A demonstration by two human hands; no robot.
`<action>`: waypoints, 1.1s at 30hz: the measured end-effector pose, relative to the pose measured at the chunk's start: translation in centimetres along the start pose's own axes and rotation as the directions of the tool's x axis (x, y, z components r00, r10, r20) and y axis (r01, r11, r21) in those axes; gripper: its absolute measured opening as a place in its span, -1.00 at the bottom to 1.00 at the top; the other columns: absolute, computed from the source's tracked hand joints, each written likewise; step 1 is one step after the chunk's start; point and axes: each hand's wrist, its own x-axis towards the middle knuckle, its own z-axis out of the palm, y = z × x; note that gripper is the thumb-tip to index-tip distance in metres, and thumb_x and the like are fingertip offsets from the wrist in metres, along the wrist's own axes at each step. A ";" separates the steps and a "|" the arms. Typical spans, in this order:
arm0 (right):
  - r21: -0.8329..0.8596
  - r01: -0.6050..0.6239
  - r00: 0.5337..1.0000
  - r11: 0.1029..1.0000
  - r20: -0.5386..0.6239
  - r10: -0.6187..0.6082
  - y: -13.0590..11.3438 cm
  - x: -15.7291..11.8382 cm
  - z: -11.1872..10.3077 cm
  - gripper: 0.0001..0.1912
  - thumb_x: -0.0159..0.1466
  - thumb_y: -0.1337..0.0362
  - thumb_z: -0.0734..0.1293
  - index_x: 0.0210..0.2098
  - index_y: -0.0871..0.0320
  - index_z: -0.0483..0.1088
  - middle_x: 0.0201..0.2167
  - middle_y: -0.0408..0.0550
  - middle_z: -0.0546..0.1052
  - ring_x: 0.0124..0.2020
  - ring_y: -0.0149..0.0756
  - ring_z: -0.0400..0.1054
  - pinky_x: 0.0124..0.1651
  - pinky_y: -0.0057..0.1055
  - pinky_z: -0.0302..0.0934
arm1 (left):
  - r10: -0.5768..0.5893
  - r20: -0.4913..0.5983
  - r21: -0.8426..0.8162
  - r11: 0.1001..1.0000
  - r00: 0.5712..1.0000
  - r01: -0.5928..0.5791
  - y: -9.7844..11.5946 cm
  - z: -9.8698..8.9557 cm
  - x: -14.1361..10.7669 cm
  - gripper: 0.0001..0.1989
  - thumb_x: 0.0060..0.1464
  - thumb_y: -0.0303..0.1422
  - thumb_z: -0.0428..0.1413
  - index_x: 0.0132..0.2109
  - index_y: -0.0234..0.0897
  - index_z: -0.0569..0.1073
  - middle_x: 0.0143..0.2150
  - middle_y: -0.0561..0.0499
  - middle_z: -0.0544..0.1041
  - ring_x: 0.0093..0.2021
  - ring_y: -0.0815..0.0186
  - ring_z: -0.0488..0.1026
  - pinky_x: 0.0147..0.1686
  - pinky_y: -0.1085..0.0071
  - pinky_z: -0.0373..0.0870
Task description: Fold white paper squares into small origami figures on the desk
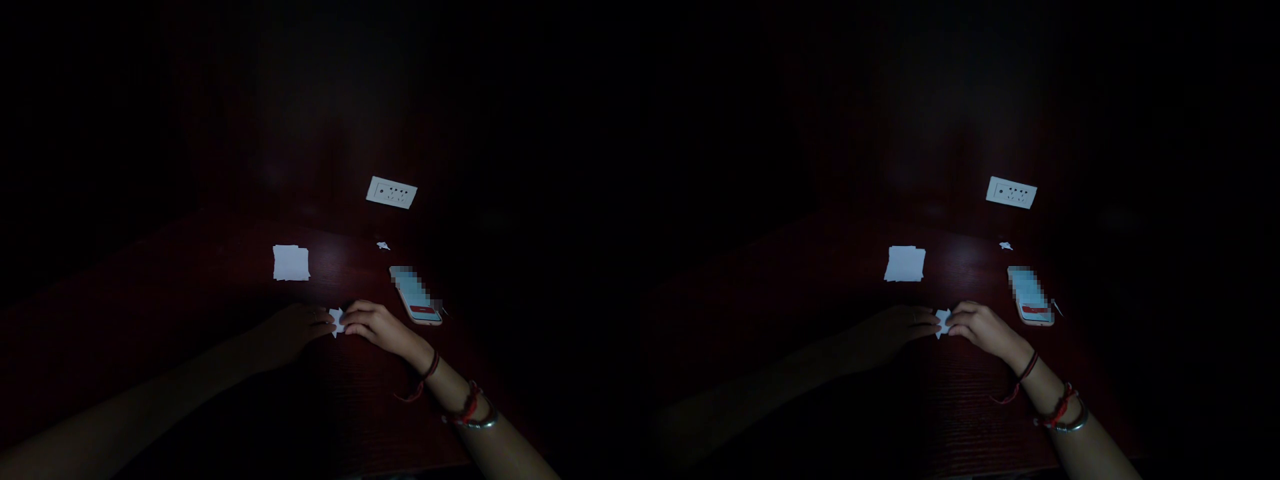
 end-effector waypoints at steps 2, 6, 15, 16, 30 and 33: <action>-0.007 0.006 1.000 1.000 0.010 -0.006 0.0 -0.1 -0.1 -0.74 0.17 0.21 0.21 -0.17 0.15 0.36 -0.26 -0.03 0.38 -0.20 -0.36 0.27 -0.13 -0.43 0.17 | -0.003 0.005 -0.022 1.000 1.000 0.003 -0.1 0.1 0.0 -0.52 0.02 -0.55 -0.03 0.11 -0.19 0.14 0.09 -0.03 0.23 0.08 0.24 0.15 0.01 0.25 0.12; -0.043 0.016 0.999 0.999 0.029 -0.015 0.0 -0.1 -0.4 -0.72 0.17 0.19 0.20 -0.17 0.15 0.36 -0.26 -0.03 0.38 -0.20 -0.36 0.26 -0.13 -0.42 0.16 | 0.000 0.028 -0.024 1.000 1.000 0.001 -0.4 0.3 -0.1 -0.51 0.02 -0.53 -0.03 0.11 -0.20 0.13 0.11 -0.01 0.22 0.11 0.24 0.10 0.03 0.24 0.10; -0.209 0.017 1.000 0.978 0.020 -0.013 -0.2 0.2 0.0 -0.81 0.25 0.30 0.11 -0.30 0.20 0.32 -0.36 -0.04 0.37 -0.28 -0.37 0.23 -0.17 -0.39 0.10 | 0.028 -0.014 -0.042 0.999 1.000 -0.028 -0.5 0.5 -0.1 -0.55 0.04 -0.53 -0.04 0.10 -0.21 0.15 0.09 0.00 0.25 0.15 0.23 0.03 0.06 0.21 0.07; -0.204 0.018 1.000 0.979 0.022 -0.014 -0.2 0.2 0.0 -0.83 0.24 0.31 0.12 -0.29 0.20 0.32 -0.35 -0.04 0.37 -0.27 -0.36 0.23 -0.17 -0.39 0.10 | 0.022 -0.013 -0.038 0.999 1.000 -0.022 -0.4 0.5 -0.1 -0.55 0.04 -0.52 -0.04 0.10 -0.21 0.15 0.08 0.00 0.25 0.14 0.23 0.03 0.06 0.22 0.07; 0.051 -0.144 0.986 0.988 -0.082 0.148 -0.6 0.9 0.8 -0.88 0.21 0.35 0.16 -0.37 0.20 0.32 -0.40 -0.07 0.35 -0.33 -0.38 0.22 -0.22 -0.44 0.14 | -0.004 0.016 0.045 0.999 1.000 0.004 0.5 -0.2 0.3 -0.59 0.04 -0.54 -0.07 0.05 -0.22 0.19 0.08 -0.01 0.25 0.07 0.22 0.14 -0.02 0.26 0.11; 0.085 -0.206 0.973 0.975 -0.090 0.213 -0.8 1.0 0.9 -0.89 0.19 0.37 0.17 -0.39 0.20 0.33 -0.42 -0.08 0.34 -0.37 -0.41 0.23 -0.28 -0.48 0.15 | -0.015 -0.003 0.034 0.999 1.000 0.015 1.0 -0.6 0.5 -0.62 0.06 -0.53 -0.09 0.05 -0.25 0.19 0.05 -0.06 0.27 0.03 0.23 0.19 -0.05 0.28 0.13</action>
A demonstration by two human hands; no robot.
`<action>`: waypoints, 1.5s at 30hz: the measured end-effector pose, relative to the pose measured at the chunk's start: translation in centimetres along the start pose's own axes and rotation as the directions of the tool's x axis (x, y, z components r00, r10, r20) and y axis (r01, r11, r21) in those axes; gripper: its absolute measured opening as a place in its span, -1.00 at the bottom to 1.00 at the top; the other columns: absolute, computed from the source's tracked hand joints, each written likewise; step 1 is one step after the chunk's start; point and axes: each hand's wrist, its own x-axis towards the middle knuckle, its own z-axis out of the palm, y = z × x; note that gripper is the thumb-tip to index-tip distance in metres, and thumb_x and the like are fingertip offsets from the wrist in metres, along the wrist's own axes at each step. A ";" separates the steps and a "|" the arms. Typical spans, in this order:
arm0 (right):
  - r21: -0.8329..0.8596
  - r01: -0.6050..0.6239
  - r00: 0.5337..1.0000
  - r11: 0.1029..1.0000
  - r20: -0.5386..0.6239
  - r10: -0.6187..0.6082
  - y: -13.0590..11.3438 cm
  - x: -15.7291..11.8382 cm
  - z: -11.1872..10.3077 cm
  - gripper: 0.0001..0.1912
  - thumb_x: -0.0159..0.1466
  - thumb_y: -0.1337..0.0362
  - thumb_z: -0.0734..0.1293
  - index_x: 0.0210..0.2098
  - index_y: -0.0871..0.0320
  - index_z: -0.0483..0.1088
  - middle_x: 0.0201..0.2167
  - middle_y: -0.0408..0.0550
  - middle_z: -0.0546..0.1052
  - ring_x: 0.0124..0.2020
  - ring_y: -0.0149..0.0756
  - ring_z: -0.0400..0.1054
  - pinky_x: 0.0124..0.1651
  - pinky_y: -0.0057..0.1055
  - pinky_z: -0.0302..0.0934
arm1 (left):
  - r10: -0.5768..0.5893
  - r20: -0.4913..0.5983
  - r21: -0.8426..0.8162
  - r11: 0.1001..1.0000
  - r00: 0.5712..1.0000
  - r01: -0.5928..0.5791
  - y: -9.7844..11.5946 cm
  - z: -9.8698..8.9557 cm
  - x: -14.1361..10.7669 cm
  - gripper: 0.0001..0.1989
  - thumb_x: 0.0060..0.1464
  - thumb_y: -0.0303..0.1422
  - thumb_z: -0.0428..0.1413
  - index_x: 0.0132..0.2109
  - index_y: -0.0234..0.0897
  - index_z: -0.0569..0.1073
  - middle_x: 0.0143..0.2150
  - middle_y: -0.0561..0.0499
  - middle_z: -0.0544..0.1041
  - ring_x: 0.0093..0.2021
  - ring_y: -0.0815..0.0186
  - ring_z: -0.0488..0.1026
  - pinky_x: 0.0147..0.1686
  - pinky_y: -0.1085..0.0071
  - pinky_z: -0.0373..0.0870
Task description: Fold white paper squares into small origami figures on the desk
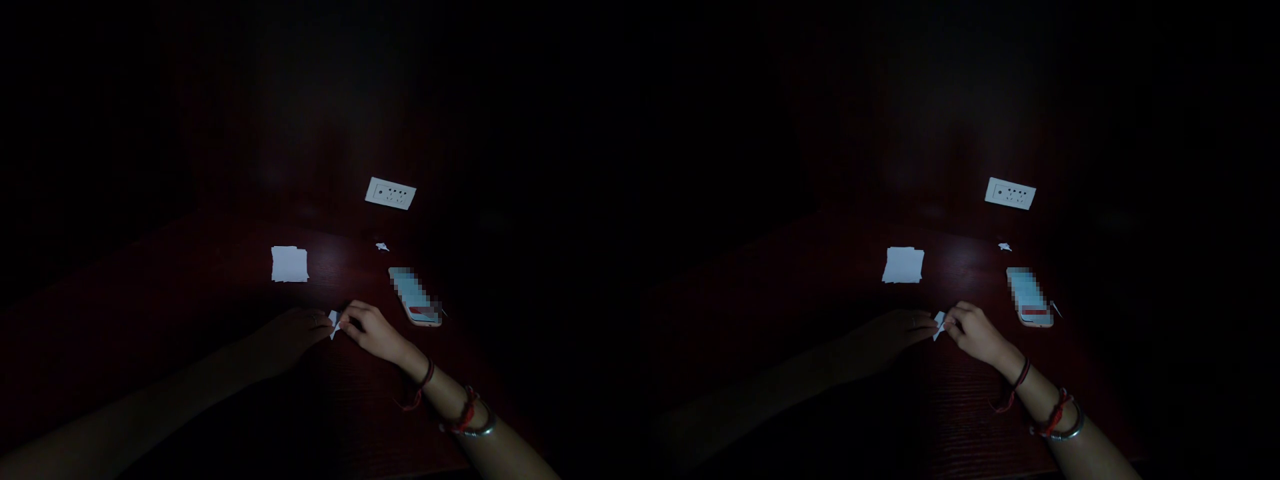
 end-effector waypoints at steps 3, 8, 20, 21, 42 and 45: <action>0.029 -0.038 0.999 0.999 -0.007 0.038 0.1 0.2 0.2 -0.90 0.15 0.40 0.19 -0.41 0.20 0.34 -0.45 -0.10 0.35 -0.41 -0.43 0.23 -0.32 -0.51 0.14 | -0.011 -0.003 -0.017 1.000 1.000 0.011 0.3 -0.1 0.0 -0.59 0.06 -0.53 -0.08 0.08 -0.28 0.15 0.05 -0.08 0.27 0.02 0.23 0.20 -0.05 0.29 0.14; 0.088 -0.079 0.997 0.993 0.001 0.079 0.4 0.7 0.2 -0.92 0.11 0.44 0.21 -0.44 0.21 0.33 -0.49 -0.14 0.36 -0.46 -0.46 0.22 -0.37 -0.55 0.12 | -0.029 0.048 -0.020 0.999 0.998 0.030 0.3 0.1 -0.3 -0.52 0.05 -0.49 -0.06 0.14 -0.28 0.07 0.10 -0.10 0.20 0.04 0.20 0.18 -0.03 0.29 0.12; 0.192 -0.092 0.996 0.977 0.013 0.092 0.7 0.8 0.2 -0.84 0.06 0.53 0.22 -0.43 0.21 0.37 -0.49 -0.16 0.38 -0.45 -0.48 0.23 -0.37 -0.57 0.12 | -0.042 0.009 -0.047 0.998 0.999 0.043 0.2 0.7 -0.2 -0.54 0.02 -0.57 -0.09 0.09 -0.20 0.16 0.10 0.00 0.23 0.04 0.24 0.19 -0.04 0.28 0.14; 0.182 -0.093 0.996 0.979 0.005 0.094 0.7 0.8 0.2 -0.84 0.06 0.53 0.23 -0.43 0.20 0.38 -0.48 -0.15 0.38 -0.44 -0.47 0.23 -0.37 -0.57 0.12 | -0.046 0.009 -0.046 0.998 0.999 0.047 0.2 0.7 -0.2 -0.55 0.01 -0.57 -0.09 0.08 -0.21 0.17 0.09 -0.01 0.23 0.03 0.24 0.20 -0.05 0.28 0.16; -0.256 0.279 0.956 0.926 0.165 -0.242 1.0 -0.8 -0.6 -0.71 0.24 0.41 0.10 -0.10 0.14 0.33 -0.24 -0.07 0.41 -0.20 -0.38 0.22 -0.12 -0.43 0.14 | -0.042 0.026 -0.050 0.998 0.999 0.044 -1.8 1.5 -0.5 -0.52 -0.03 -0.60 -0.05 0.06 -0.18 0.20 0.11 0.04 0.22 0.14 0.22 0.05 0.00 0.25 0.13; -0.281 0.283 0.953 0.917 0.187 -0.237 0.9 -0.8 -0.7 -0.70 0.24 0.40 0.10 -0.09 0.13 0.32 -0.25 -0.09 0.41 -0.21 -0.39 0.22 -0.13 -0.46 0.14 | -0.032 0.017 -0.040 0.999 0.999 0.033 -1.9 1.7 -0.6 -0.54 -0.01 -0.57 -0.05 0.06 -0.17 0.20 0.11 0.04 0.21 0.14 0.22 0.04 0.01 0.25 0.12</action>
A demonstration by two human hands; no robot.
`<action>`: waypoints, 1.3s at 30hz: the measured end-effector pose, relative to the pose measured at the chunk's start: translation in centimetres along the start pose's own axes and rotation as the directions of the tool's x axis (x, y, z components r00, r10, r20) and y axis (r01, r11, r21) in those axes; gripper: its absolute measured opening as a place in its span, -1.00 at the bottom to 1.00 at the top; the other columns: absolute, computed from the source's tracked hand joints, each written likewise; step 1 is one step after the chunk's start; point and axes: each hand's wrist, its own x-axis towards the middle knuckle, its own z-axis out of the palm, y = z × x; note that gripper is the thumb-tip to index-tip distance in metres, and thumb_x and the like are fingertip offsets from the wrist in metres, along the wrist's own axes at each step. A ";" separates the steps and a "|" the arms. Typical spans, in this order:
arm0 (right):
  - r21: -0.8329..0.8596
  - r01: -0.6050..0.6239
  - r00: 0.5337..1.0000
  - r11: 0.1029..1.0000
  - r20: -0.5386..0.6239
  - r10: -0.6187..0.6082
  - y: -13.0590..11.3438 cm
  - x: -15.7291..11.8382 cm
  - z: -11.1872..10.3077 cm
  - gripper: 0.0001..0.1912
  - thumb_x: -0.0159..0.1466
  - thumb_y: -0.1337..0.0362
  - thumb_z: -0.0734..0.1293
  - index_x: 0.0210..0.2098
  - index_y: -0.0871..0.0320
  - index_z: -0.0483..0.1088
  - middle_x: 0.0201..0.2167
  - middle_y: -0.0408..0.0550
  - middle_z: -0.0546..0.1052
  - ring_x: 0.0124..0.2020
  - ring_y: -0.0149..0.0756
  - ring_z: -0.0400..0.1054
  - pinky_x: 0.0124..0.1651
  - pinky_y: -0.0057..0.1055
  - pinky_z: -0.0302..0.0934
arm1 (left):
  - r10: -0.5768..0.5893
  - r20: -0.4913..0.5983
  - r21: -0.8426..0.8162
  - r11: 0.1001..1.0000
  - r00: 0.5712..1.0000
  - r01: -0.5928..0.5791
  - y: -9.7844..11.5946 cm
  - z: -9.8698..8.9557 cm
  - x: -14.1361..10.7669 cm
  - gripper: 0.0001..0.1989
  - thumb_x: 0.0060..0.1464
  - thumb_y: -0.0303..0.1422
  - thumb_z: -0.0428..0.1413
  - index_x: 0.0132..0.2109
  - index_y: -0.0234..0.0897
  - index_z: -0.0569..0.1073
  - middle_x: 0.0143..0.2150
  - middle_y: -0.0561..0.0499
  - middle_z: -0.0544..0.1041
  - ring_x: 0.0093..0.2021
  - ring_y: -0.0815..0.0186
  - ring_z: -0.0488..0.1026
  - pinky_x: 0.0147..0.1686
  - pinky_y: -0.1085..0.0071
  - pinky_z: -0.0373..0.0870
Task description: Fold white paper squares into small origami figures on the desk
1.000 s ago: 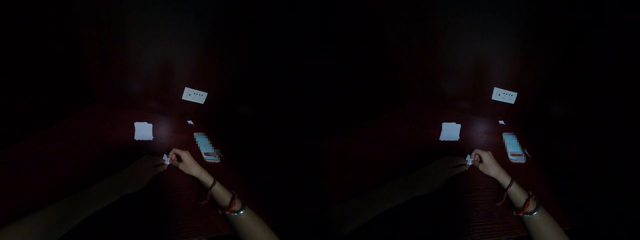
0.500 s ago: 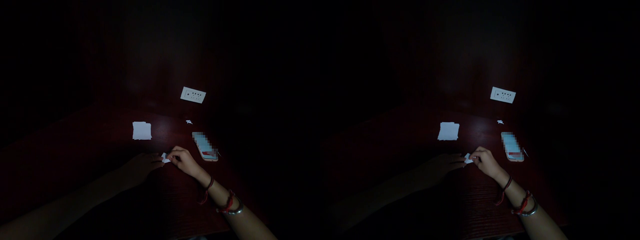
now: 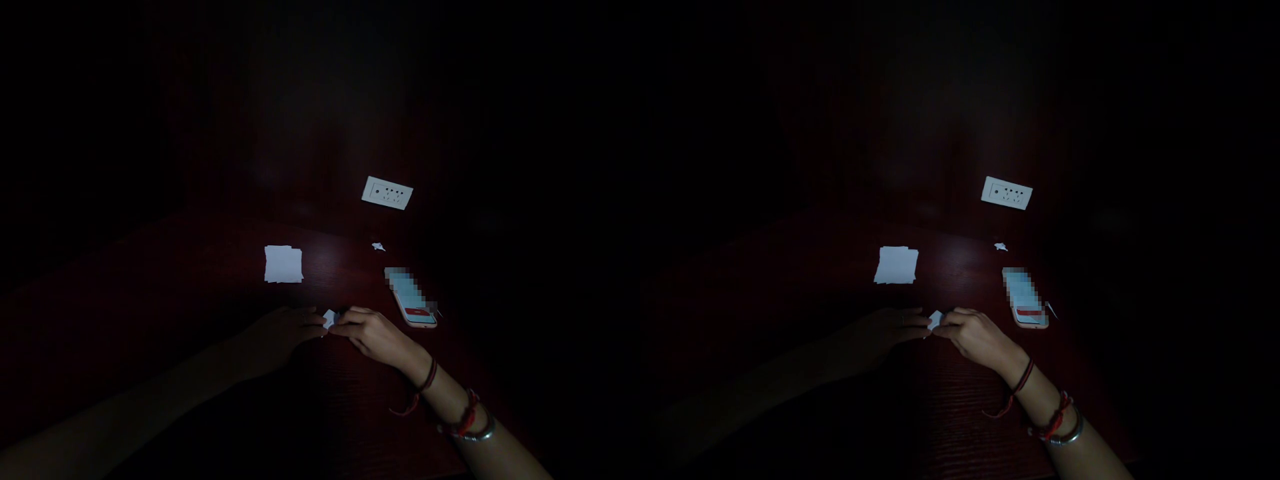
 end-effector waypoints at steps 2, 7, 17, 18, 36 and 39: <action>-0.030 -0.005 1.000 1.000 0.017 0.006 0.0 0.0 -0.1 -0.70 0.23 0.40 0.11 -0.09 0.12 0.32 -0.26 -0.10 0.41 -0.23 -0.39 0.23 -0.13 -0.44 0.14 | 0.003 0.004 0.001 1.000 1.000 -0.003 0.1 0.0 0.1 -0.55 -0.01 -0.55 -0.03 0.06 -0.18 0.20 0.11 0.03 0.21 0.14 0.22 0.05 0.02 0.26 0.10; -0.091 -0.004 0.999 0.996 0.048 0.008 0.2 -0.3 -0.3 -0.71 0.20 0.41 0.15 -0.10 0.10 0.32 -0.23 -0.10 0.42 -0.20 -0.34 0.23 -0.09 -0.37 0.12 | -0.015 0.006 0.004 1.000 1.000 0.015 0.4 -0.4 0.3 -0.61 0.03 -0.53 -0.04 0.04 -0.19 0.23 0.09 0.04 0.24 0.13 0.21 0.05 0.02 0.25 0.10; -0.017 -0.030 1.000 0.999 0.004 0.030 0.3 -0.5 -0.3 -0.75 0.17 0.44 0.16 -0.22 0.14 0.38 -0.30 -0.05 0.44 -0.24 -0.32 0.26 -0.11 -0.35 0.12 | -0.017 -0.010 -0.004 1.000 1.000 0.017 0.5 -0.5 0.2 -0.61 0.03 -0.54 -0.05 0.02 -0.17 0.24 0.07 0.04 0.27 0.11 0.22 0.09 0.00 0.26 0.12; 0.014 -0.042 0.999 0.999 -0.013 0.042 0.4 -0.5 -0.2 -0.77 0.16 0.44 0.16 -0.25 0.15 0.39 -0.32 -0.06 0.44 -0.26 -0.33 0.27 -0.12 -0.36 0.12 | -0.018 -0.013 -0.012 1.000 1.000 0.018 0.4 -0.4 0.2 -0.61 0.03 -0.52 -0.04 0.03 -0.17 0.24 0.07 0.03 0.26 0.12 0.22 0.09 0.01 0.26 0.11; 0.594 -0.375 0.873 0.711 -0.030 0.486 2.0 2.0 2.8 -0.68 0.06 0.41 0.29 -0.16 0.22 0.36 -0.35 -0.06 0.40 -0.36 -0.41 0.25 -0.26 -0.45 0.18 | 0.034 0.016 0.029 0.999 0.999 -0.034 -0.5 0.8 -0.2 -0.53 0.01 -0.56 -0.04 0.08 -0.20 0.18 0.13 0.00 0.19 0.14 0.19 0.03 0.04 0.24 0.07; 0.622 -0.388 0.860 0.680 -0.019 0.509 2.0 2.1 2.8 -0.66 0.02 0.45 0.30 -0.16 0.22 0.37 -0.36 -0.07 0.40 -0.36 -0.42 0.24 -0.26 -0.45 0.18 | 0.032 -0.007 0.034 0.999 0.999 -0.032 -0.4 0.7 -0.2 -0.55 0.02 -0.55 -0.05 0.08 -0.18 0.18 0.12 0.00 0.21 0.13 0.19 0.05 0.03 0.24 0.07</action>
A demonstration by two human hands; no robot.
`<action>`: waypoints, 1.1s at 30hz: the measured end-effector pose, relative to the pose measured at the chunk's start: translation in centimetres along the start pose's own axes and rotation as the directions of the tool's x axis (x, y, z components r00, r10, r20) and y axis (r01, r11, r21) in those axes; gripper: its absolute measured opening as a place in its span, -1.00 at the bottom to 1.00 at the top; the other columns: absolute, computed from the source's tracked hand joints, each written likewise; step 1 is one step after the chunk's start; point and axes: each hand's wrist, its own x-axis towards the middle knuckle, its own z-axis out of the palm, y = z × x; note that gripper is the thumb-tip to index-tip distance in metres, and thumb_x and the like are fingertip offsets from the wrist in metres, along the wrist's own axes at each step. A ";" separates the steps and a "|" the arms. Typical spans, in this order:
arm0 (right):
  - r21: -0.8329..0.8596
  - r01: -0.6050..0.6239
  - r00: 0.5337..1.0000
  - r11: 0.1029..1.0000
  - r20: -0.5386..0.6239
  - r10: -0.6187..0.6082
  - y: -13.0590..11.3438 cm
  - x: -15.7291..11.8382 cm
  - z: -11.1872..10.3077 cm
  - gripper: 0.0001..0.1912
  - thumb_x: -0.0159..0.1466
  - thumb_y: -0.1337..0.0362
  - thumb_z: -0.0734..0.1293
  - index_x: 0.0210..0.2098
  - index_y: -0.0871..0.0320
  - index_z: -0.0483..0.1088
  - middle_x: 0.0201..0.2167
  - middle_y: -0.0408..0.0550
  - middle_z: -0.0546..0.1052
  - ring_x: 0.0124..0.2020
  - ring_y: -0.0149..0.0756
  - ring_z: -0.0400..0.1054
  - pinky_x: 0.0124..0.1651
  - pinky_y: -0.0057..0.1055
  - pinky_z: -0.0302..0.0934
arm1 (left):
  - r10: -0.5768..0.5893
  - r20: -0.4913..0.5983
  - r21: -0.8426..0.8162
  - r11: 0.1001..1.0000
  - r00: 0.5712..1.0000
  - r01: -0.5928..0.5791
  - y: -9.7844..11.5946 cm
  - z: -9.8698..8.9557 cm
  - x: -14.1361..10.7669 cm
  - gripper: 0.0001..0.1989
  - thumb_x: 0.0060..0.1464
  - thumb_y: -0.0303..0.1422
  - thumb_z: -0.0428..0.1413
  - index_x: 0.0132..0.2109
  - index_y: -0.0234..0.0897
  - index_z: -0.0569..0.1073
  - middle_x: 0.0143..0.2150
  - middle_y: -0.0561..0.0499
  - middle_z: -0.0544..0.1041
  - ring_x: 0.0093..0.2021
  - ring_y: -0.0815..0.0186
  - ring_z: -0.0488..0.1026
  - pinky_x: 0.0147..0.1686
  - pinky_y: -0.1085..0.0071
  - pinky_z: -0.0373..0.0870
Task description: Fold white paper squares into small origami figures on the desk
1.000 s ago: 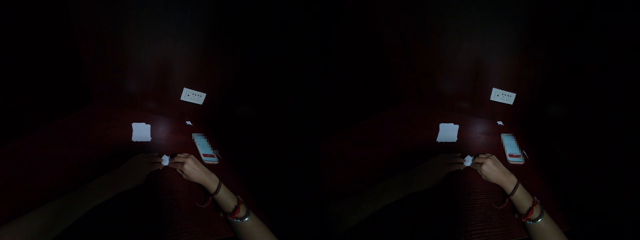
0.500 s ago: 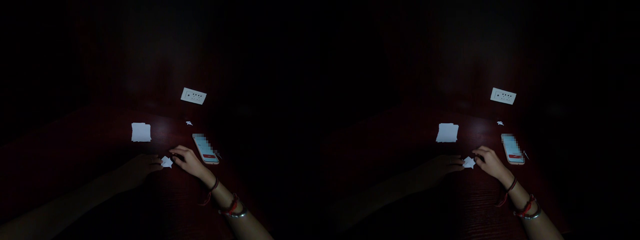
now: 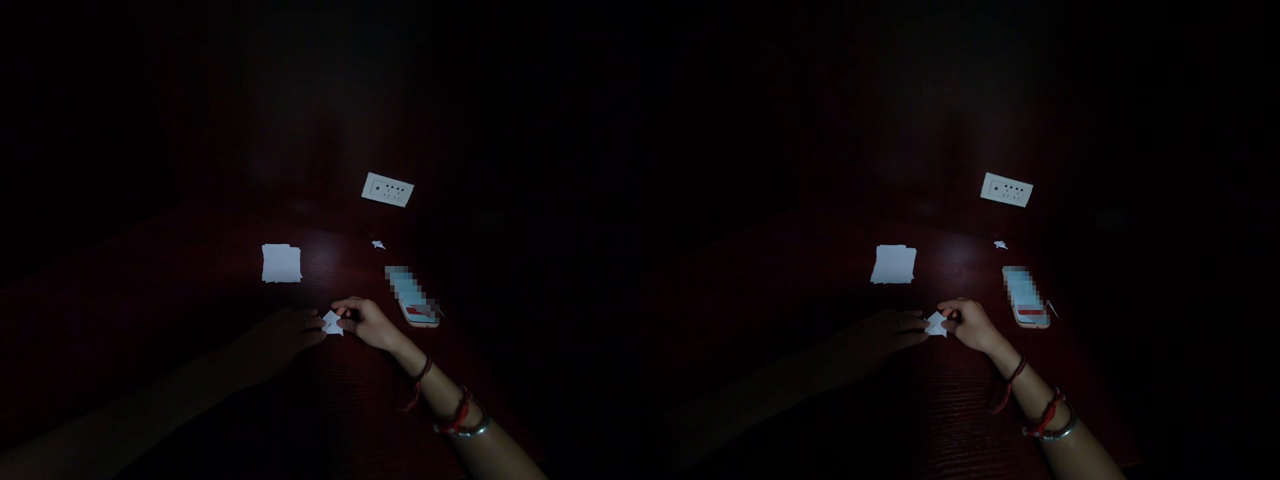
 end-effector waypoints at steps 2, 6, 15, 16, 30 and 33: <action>0.021 -0.032 0.999 0.999 -0.005 0.032 0.0 0.1 0.1 -0.62 0.01 0.48 0.30 -0.14 0.22 0.36 -0.40 -0.10 0.40 -0.39 -0.43 0.23 -0.28 -0.46 0.18 | -0.003 -0.019 -0.001 1.000 1.000 0.003 0.1 0.0 0.0 -0.58 0.04 -0.54 -0.06 0.07 -0.18 0.20 0.10 0.00 0.23 0.13 0.20 0.05 0.03 0.23 0.08; -0.011 -0.004 1.000 1.000 -0.013 0.004 -0.3 0.0 0.3 -0.65 0.03 0.51 0.27 -0.18 0.19 0.38 -0.44 -0.13 0.38 -0.42 -0.45 0.23 -0.31 -0.48 0.17 | -0.012 -0.017 0.008 1.000 1.000 0.012 0.2 0.0 0.1 -0.58 0.05 -0.55 -0.07 0.07 -0.18 0.18 0.11 0.00 0.22 0.13 0.21 0.06 0.03 0.24 0.08; -0.224 0.223 0.974 0.949 0.009 -0.226 -1.2 -0.2 -0.3 -0.85 0.13 0.40 0.25 -0.32 0.14 0.44 -0.38 -0.10 0.45 -0.32 -0.38 0.28 -0.22 -0.44 0.12 | -0.021 -0.011 -0.008 1.000 1.000 0.021 0.3 0.0 0.1 -0.56 0.04 -0.56 -0.06 0.09 -0.19 0.16 0.11 0.00 0.22 0.12 0.22 0.07 0.04 0.24 0.06; -0.255 0.238 0.970 0.937 0.017 -0.242 -1.2 -0.2 -0.3 -0.85 0.14 0.39 0.25 -0.32 0.13 0.44 -0.39 -0.10 0.45 -0.32 -0.38 0.28 -0.20 -0.42 0.11 | -0.023 -0.018 -0.011 1.000 1.000 0.023 0.3 0.0 0.0 -0.56 0.05 -0.55 -0.07 0.09 -0.19 0.16 0.11 0.00 0.22 0.12 0.22 0.07 0.04 0.24 0.07; -0.424 0.400 0.917 0.813 0.195 -0.349 -1.4 -0.8 -1.1 -0.74 0.18 0.43 0.19 -0.18 0.08 0.38 -0.25 -0.09 0.40 -0.23 -0.36 0.22 -0.15 -0.36 0.00 | -0.096 -0.075 -0.052 0.994 0.993 0.093 0.7 0.1 0.0 -0.57 0.03 -0.56 -0.10 0.06 -0.19 0.20 0.13 -0.04 0.13 0.11 0.20 0.08 0.01 0.24 0.13; -0.456 0.422 0.906 0.783 0.230 -0.355 -1.6 -0.9 -1.2 -0.75 0.18 0.41 0.19 -0.17 0.09 0.38 -0.23 -0.08 0.39 -0.21 -0.34 0.20 -0.15 -0.35 -0.02 | -0.093 -0.049 -0.054 0.994 0.994 0.091 0.5 0.3 -0.1 -0.58 0.04 -0.57 -0.12 0.06 -0.20 0.21 0.14 -0.02 0.15 0.15 0.20 0.01 0.05 0.21 0.09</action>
